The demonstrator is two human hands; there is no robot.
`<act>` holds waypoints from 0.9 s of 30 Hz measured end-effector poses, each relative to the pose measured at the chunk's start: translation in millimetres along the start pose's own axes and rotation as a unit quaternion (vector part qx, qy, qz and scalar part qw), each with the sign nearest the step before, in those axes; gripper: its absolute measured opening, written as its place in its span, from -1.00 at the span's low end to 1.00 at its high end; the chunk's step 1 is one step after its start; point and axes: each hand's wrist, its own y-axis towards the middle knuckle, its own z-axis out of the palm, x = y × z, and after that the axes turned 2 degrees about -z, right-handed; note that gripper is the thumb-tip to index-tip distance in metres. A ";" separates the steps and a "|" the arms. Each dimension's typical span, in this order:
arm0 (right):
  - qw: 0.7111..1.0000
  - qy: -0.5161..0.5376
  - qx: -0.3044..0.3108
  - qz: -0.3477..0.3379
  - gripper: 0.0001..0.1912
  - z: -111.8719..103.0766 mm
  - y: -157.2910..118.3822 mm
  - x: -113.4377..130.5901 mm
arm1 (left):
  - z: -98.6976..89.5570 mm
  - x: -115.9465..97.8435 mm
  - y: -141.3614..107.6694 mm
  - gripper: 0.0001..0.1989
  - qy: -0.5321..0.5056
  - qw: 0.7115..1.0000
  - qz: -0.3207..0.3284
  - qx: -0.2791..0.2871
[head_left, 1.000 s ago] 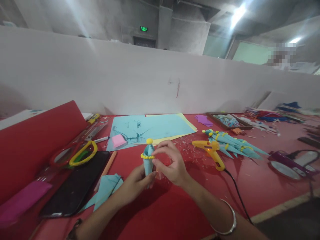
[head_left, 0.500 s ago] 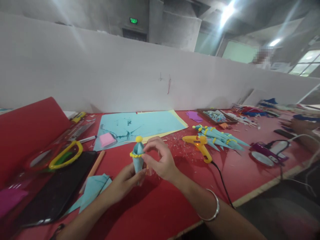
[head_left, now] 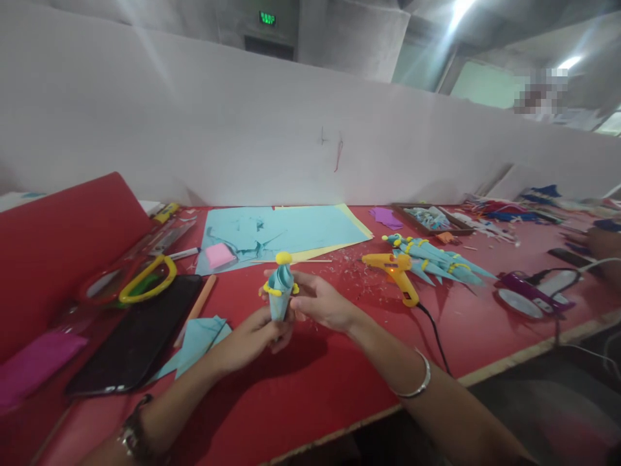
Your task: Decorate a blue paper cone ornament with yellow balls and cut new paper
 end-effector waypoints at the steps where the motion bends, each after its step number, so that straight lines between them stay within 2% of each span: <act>1: 1.000 0.006 -0.004 0.003 -0.39 -0.5 0.1 -0.6 | 0.0 0.6 -0.1 -0.83 -0.013 1.000 0.004 0.004; 6: 0.999 0.046 0.003 0.013 -0.45 -4.9 0.5 -4.7 | -1.3 5.9 -0.8 -0.93 -0.068 0.997 0.015 0.021; 10: 0.998 0.063 -0.007 0.023 -0.52 -6.6 0.4 -4.5 | -1.5 5.3 -1.2 -0.91 -0.097 0.994 0.021 0.043; 14: 0.997 0.073 -0.025 0.026 -0.56 -5.7 1.1 -3.4 | -0.5 1.9 -1.4 -0.89 -0.084 0.995 0.008 0.048; 21: 0.995 0.087 0.002 0.046 -0.60 -6.4 1.4 -6.3 | 0.3 6.0 -1.5 -0.92 -0.077 0.996 -0.001 0.049; 27: 0.996 0.076 -0.042 0.037 -0.72 -5.3 2.8 -8.3 | 1.7 7.1 -0.6 -0.93 -0.071 0.996 0.002 0.046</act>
